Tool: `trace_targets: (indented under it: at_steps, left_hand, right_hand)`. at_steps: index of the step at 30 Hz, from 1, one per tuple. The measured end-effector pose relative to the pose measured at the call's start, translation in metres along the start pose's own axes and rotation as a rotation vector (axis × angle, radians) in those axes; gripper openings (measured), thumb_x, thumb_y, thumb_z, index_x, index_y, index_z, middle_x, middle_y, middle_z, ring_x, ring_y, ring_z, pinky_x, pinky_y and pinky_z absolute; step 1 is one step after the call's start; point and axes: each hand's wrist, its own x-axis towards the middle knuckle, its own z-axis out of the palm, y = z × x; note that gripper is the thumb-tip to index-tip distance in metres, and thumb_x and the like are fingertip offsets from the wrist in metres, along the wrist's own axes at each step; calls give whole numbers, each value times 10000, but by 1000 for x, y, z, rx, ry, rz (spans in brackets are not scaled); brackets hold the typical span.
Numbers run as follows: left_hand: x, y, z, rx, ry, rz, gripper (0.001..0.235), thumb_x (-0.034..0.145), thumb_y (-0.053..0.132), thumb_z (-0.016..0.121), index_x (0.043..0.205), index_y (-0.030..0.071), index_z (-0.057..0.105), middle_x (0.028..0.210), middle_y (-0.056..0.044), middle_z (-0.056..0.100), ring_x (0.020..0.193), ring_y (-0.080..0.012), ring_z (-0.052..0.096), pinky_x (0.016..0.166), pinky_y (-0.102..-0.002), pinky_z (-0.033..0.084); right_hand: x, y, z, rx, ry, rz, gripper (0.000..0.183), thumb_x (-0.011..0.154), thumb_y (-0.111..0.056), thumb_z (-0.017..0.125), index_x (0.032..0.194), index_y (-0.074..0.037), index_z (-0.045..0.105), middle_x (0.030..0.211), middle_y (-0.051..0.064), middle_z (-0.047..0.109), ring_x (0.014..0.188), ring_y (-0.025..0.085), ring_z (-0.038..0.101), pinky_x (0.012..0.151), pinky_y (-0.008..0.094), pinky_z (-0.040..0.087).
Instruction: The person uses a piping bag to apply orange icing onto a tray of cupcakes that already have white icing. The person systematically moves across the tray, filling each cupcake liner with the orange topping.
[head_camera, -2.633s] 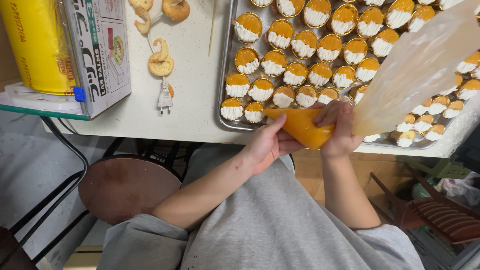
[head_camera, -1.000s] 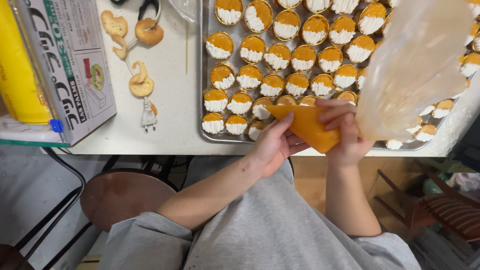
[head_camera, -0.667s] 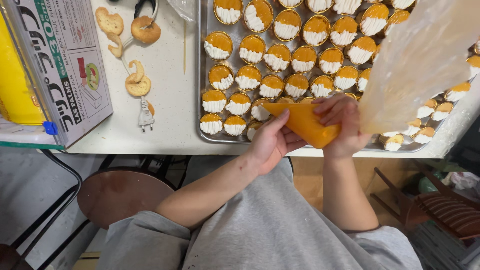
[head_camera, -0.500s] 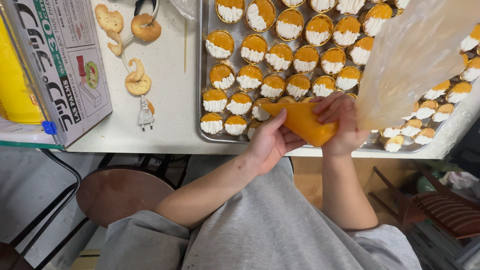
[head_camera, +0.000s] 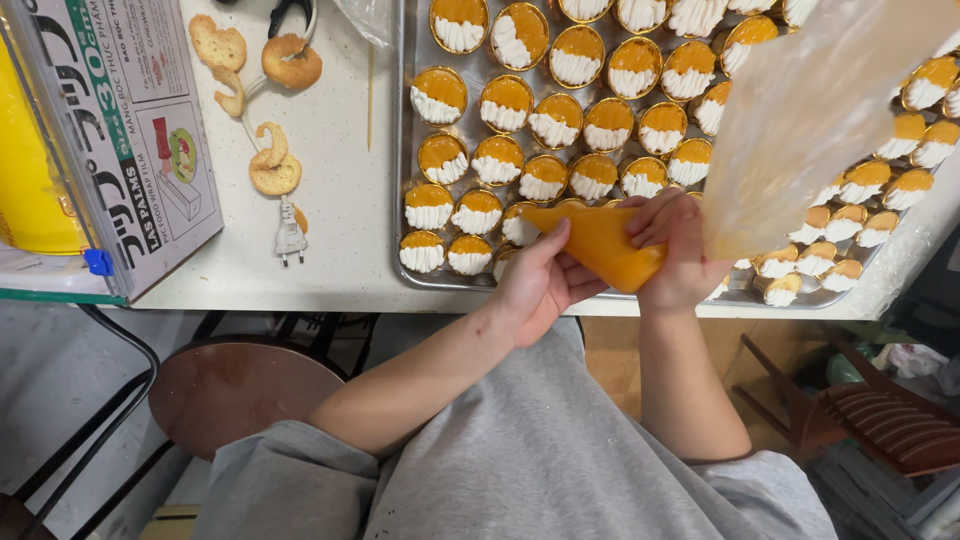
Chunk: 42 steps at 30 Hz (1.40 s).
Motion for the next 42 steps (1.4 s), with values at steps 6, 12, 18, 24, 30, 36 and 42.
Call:
trace_targets:
  at_steps: [6,12,18,24,30,36,42]
  left_hand:
    - [1,-1,2,28,-6,7,531,1105,450,382,1412,32,495,1292,-164,639,1192,-286,647,1072,-481,509]
    - [4,-3,3,54,0,-8,541,1105,455,380,1405,19,495,1287,-167,642,1194,-288,648,1087,-480,499]
    - [7,-6,1,70,12,-15,544,1100,462,383,1403,25,498,1283,-164,644,1194,-286,649,1087,-475,499]
    - [9,-9,4,72,3,-5,543,1105,466,385,1408,32,504,1281,-159,647,1190,-282,647,1079,-471,502]
    - [5,-15,5,49,25,-13,532,1095,465,392,1399,44,507,1274,-158,654,1175,-280,656,1064,-464,516]
    - [11,-14,6,94,10,8,541,1106,461,391,1412,29,500,1272,-160,651,1175,-281,654,1061,-467,517]
    - [4,-21,5,77,12,-19,537,1092,455,395,1398,28,508,1270,-157,657,1183,-285,659,1070,-463,521]
  right_hand:
    - [2,0,-1,-22,39,-7,409,1123,-93,460,727,9,471,696,150,504,656,250,551,753,452,613]
    - [2,-4,-3,-86,72,8,426,1131,-104,469,717,-2,469,631,145,492,643,240,557,781,452,621]
    - [1,-4,-6,-59,92,27,414,1119,-102,480,716,-6,459,668,131,482,625,228,539,751,440,606]
    - [1,-2,-9,-89,86,-20,427,1129,-106,470,716,0,475,690,133,490,642,230,551,785,453,620]
    - [-3,-4,-13,-49,69,5,386,1119,-86,479,746,9,475,676,129,489,608,222,541,750,433,605]
    - [-2,-3,-18,-40,112,7,340,1130,-80,492,807,26,503,671,128,485,643,230,551,807,459,627]
    - [-10,-5,-20,-27,124,25,339,1127,-89,521,807,14,481,678,116,476,581,215,527,740,450,607]
